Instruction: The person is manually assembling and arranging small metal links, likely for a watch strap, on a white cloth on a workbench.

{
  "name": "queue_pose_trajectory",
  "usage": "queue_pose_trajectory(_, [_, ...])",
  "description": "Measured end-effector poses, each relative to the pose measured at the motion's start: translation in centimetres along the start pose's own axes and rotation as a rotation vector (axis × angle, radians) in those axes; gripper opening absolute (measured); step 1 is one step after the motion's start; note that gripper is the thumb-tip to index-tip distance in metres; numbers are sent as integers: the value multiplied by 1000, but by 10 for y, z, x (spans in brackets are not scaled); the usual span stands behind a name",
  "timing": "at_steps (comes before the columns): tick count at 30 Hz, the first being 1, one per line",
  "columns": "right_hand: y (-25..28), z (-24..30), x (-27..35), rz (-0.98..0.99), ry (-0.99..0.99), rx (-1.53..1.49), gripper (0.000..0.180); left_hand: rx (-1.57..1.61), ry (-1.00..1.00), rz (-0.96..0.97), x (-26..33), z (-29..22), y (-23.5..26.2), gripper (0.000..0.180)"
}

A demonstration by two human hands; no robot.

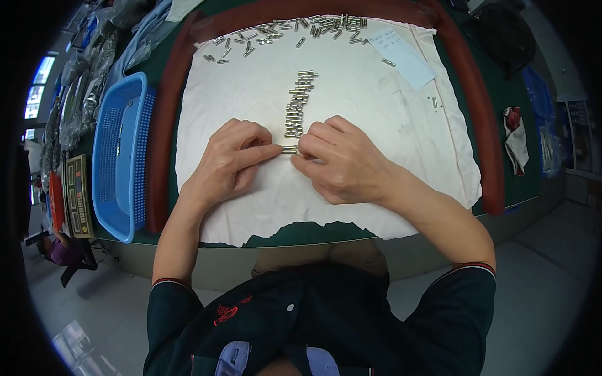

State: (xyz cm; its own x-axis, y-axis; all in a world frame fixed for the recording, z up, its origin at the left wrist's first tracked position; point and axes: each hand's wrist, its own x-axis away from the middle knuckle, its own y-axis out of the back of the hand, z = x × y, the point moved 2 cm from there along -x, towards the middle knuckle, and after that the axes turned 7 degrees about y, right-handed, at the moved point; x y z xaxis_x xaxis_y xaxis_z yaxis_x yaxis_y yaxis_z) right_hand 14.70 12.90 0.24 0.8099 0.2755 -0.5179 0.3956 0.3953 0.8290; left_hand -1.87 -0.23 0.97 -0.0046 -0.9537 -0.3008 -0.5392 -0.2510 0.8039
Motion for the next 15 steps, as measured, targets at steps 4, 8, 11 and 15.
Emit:
queue_pose_trajectory(4, [4, -4, 0, -89, -70, 22, 26, 12, 24, -53, 0, 2, -1, 36])
queue_pose_trajectory(8, [3, -8, 1, -136, -140, 83, 26, 4, 71, -92, -3, 3, -3, 41])
queue_pose_trajectory(11, [2, -8, 0, -158, -179, 118, 27, -5, 78, -77, -3, 2, -4, 43])
queue_pose_trajectory(15, [1, -8, 0, -158, -184, 118, 27, -52, 92, -21, -4, 1, -7, 43])
